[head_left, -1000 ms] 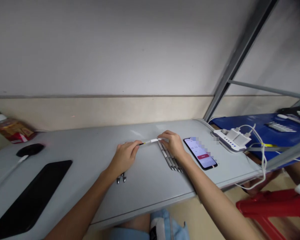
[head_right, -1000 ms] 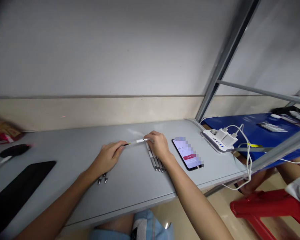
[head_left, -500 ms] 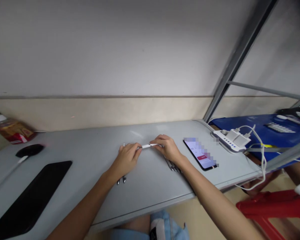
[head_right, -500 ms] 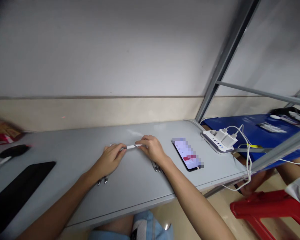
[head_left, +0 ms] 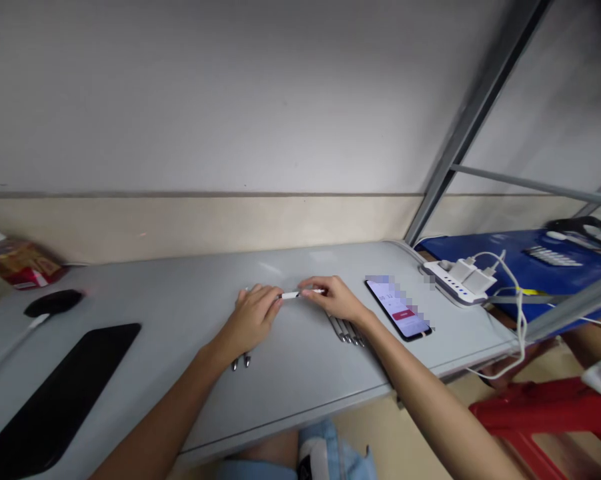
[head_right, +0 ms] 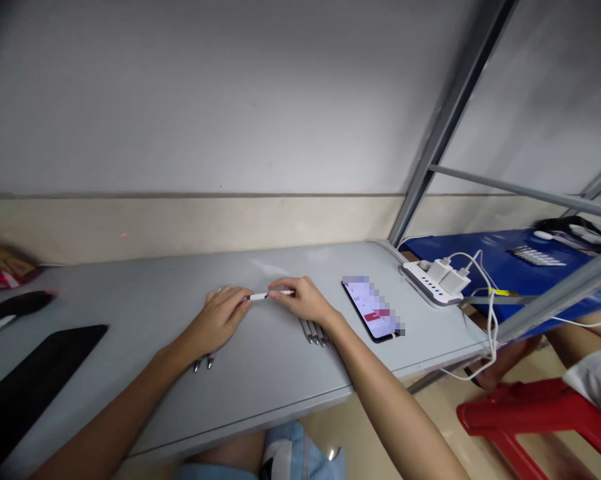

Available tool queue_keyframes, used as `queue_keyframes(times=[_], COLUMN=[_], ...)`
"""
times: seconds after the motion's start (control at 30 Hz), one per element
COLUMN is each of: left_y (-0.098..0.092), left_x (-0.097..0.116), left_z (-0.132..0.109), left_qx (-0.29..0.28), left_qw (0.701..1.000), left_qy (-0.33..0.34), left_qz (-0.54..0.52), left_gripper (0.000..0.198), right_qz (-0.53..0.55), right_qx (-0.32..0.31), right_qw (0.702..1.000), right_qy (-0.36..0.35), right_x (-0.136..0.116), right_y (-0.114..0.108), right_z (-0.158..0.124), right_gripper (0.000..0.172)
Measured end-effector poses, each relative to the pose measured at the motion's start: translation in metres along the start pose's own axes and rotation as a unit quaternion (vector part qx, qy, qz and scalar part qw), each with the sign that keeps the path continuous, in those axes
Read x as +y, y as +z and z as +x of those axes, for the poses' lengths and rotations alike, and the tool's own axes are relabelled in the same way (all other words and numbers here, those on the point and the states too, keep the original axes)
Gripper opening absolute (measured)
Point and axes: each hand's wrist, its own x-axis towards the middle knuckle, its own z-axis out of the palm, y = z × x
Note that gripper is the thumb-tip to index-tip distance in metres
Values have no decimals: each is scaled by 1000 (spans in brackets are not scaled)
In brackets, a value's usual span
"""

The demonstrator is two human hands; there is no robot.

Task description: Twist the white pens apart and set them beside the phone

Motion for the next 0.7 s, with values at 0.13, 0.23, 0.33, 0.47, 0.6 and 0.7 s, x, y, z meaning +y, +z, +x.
queue_keyframes(times=[0.13, 0.23, 0.33, 0.47, 0.6, 0.7], left_y=[-1, -3, -3, -3, -4, -4], left_x=[0, 0, 0, 0, 0, 0], left_z=[1, 1, 1, 1, 1, 1], left_qx=[3, 5, 10, 14, 10, 11], left_qw=[1000, 1000, 1000, 1000, 1000, 1000], left_qy=[-16, -22, -20, -22, -24, -20], left_qz=[6, 7, -7, -16, -12, -14], left_gripper=[28, 28, 28, 28, 28, 28], right_qz=[38, 34, 43, 77, 78, 85], right_qx=[-19, -36, -44, -26, -40, -42], right_qw=[999, 999, 997, 995, 994, 992], right_qy=[-6, -8, 39, 56, 65, 80], right_x=[0, 2, 3, 3, 3, 2], right_y=[-6, -7, -5, -5, -6, -6], right_z=[0, 0, 0, 0, -1, -1], right_gripper=[37, 19, 25, 27, 23, 32])
